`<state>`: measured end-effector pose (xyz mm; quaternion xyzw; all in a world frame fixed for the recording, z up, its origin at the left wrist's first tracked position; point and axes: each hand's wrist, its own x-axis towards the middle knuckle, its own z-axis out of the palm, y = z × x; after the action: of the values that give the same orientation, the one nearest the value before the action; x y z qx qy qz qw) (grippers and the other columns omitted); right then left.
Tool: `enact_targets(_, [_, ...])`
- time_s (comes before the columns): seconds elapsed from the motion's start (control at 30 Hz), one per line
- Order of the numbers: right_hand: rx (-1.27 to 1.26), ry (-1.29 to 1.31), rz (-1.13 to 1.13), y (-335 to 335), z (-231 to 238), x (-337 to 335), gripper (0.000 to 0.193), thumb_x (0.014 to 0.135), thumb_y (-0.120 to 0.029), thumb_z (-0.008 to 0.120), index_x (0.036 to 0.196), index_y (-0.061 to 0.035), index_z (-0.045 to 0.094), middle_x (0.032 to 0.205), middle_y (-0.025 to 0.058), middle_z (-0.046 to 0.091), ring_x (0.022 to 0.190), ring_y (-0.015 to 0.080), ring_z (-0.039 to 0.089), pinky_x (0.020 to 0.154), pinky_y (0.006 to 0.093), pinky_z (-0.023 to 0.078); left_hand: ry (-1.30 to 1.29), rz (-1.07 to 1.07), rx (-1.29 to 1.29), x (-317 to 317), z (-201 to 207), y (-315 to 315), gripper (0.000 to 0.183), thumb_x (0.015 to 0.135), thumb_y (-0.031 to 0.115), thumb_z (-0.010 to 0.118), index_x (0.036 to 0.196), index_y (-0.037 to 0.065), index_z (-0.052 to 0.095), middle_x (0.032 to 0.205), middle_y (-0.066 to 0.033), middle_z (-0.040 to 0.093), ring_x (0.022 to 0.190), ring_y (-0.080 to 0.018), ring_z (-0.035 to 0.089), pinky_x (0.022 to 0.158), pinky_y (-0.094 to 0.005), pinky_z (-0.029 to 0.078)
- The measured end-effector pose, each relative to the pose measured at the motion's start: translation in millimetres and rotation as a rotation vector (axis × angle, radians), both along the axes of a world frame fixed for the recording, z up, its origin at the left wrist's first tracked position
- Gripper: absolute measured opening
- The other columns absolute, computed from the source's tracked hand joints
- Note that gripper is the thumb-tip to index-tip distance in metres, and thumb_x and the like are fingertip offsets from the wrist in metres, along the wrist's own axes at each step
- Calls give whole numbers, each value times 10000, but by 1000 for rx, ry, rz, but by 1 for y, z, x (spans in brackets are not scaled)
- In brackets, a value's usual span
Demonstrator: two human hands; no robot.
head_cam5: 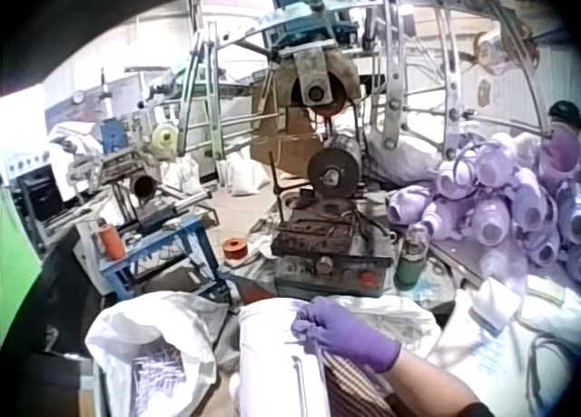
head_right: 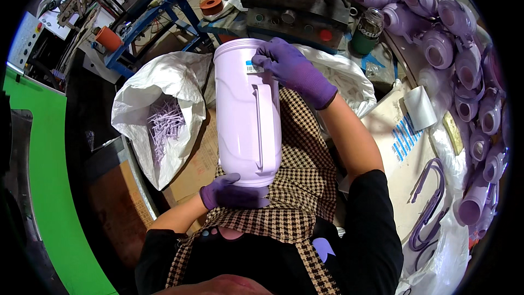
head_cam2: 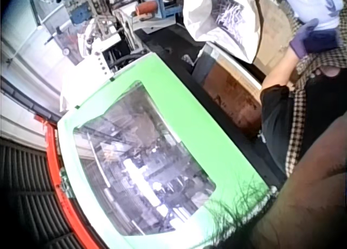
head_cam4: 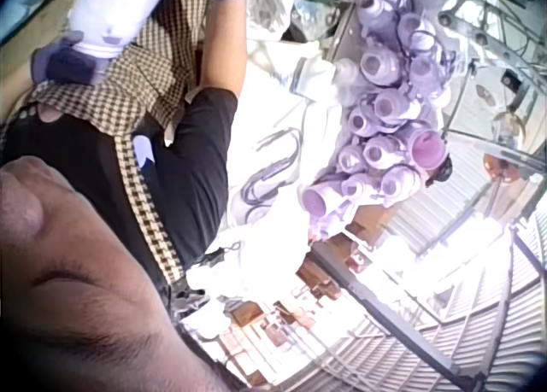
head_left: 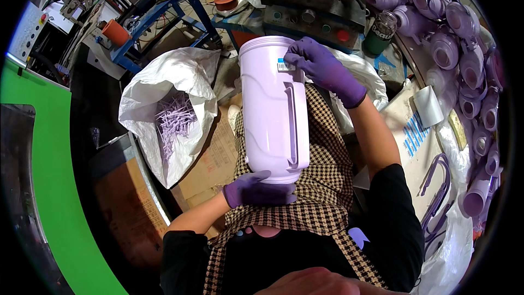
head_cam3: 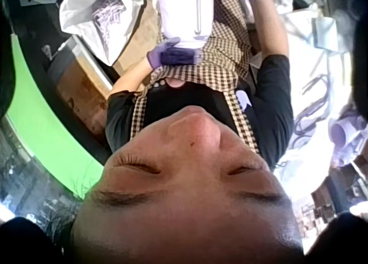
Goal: The person assembles purple plastic bottles by attaching handles and applying stickers. They pick up a bottle, attach a handle, apply a sticker, and place the finished item aside. This process is repeated for multiple bottles in a factory setting.
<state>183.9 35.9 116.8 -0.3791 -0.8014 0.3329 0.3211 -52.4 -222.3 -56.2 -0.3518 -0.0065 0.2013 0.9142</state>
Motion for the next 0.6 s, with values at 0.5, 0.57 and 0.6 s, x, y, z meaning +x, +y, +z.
enact_targets(0.5, [118, 222, -535, -11, -152, 31, 476, 862, -332, 751, 1161, -6, 574, 1138, 203, 554, 999, 341, 586, 883, 431, 499, 2308, 720, 799, -90, 92, 19, 616, 934, 294, 708, 1410, 53, 398, 1370, -165, 507, 1212, -278, 552, 916, -417, 524])
enact_targets(0.57, [163, 139, -455, -40, -160, 18, 419, 852, -305, 733, 1138, -27, 604, 1106, 184, 585, 1002, 348, 593, 888, 437, 492, 2324, 921, 640, -126, 88, 17, 639, 897, 198, 725, 1439, 67, 412, 1345, -153, 509, 1139, -267, 591, 788, -353, 565])
enact_targets(0.6, [281, -41, -452, -50, -158, 15, 394, 839, -288, 728, 1126, -40, 624, 1079, 167, 607, 1009, 344, 598, 899, 436, 487, 2210, 938, 635, -137, 86, 20, 596, 933, 259, 666, 1446, 91, 413, 1351, -124, 519, 1148, -266, 588, 789, -357, 564])
